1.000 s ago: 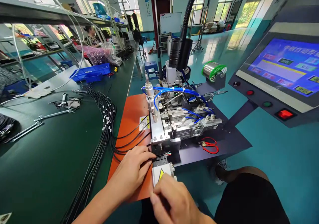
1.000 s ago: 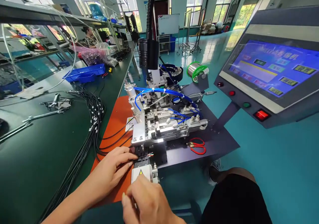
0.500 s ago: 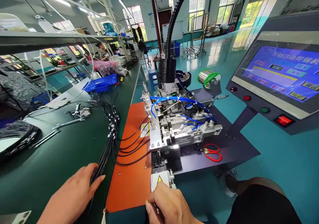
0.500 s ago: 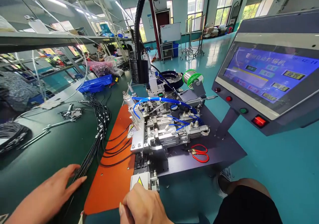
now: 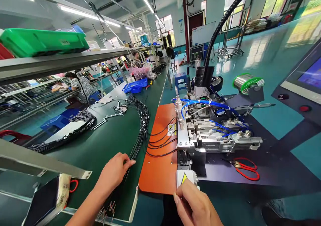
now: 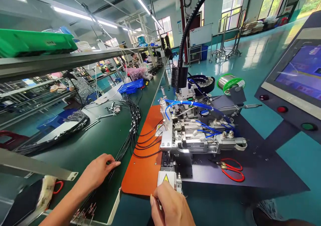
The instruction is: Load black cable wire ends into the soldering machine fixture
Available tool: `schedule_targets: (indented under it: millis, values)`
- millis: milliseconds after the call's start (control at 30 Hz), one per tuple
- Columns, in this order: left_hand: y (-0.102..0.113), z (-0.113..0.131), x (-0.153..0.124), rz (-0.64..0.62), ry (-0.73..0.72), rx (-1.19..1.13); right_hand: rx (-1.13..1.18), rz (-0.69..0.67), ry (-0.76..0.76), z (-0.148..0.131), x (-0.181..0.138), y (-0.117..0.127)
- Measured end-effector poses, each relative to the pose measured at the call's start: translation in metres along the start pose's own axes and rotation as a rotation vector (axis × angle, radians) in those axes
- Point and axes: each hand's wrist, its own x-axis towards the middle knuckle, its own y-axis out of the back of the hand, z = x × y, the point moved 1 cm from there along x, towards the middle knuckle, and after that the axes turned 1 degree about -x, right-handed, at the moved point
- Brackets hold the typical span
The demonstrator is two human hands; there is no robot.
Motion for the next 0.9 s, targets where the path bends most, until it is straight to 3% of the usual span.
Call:
schedule_targets:
  millis: [200, 400, 533, 667, 900]
  values:
    - [-0.002, 0.001, 0.014, 0.054, 0.025, -0.094, 0.016, -0.034, -0.034, 0.000, -0.001, 0.000]
    - [-0.006, -0.002, 0.031, -0.021, 0.038, -0.143, -0.026, -0.052, -0.017, 0.002, -0.003, 0.000]
    - [-0.005, 0.000, 0.040, 0.063, -0.023, -0.142, -0.031, -0.056, -0.001, 0.003, -0.002, -0.001]
    - [-0.003, 0.015, 0.066, 0.119, -0.091, -0.164, -0.037, -0.027, -0.001, 0.000, 0.000, -0.002]
    - [0.006, 0.032, 0.113, -0.071, 0.065, -0.206, 0.003, 0.001, -0.022, -0.003, 0.002, -0.001]
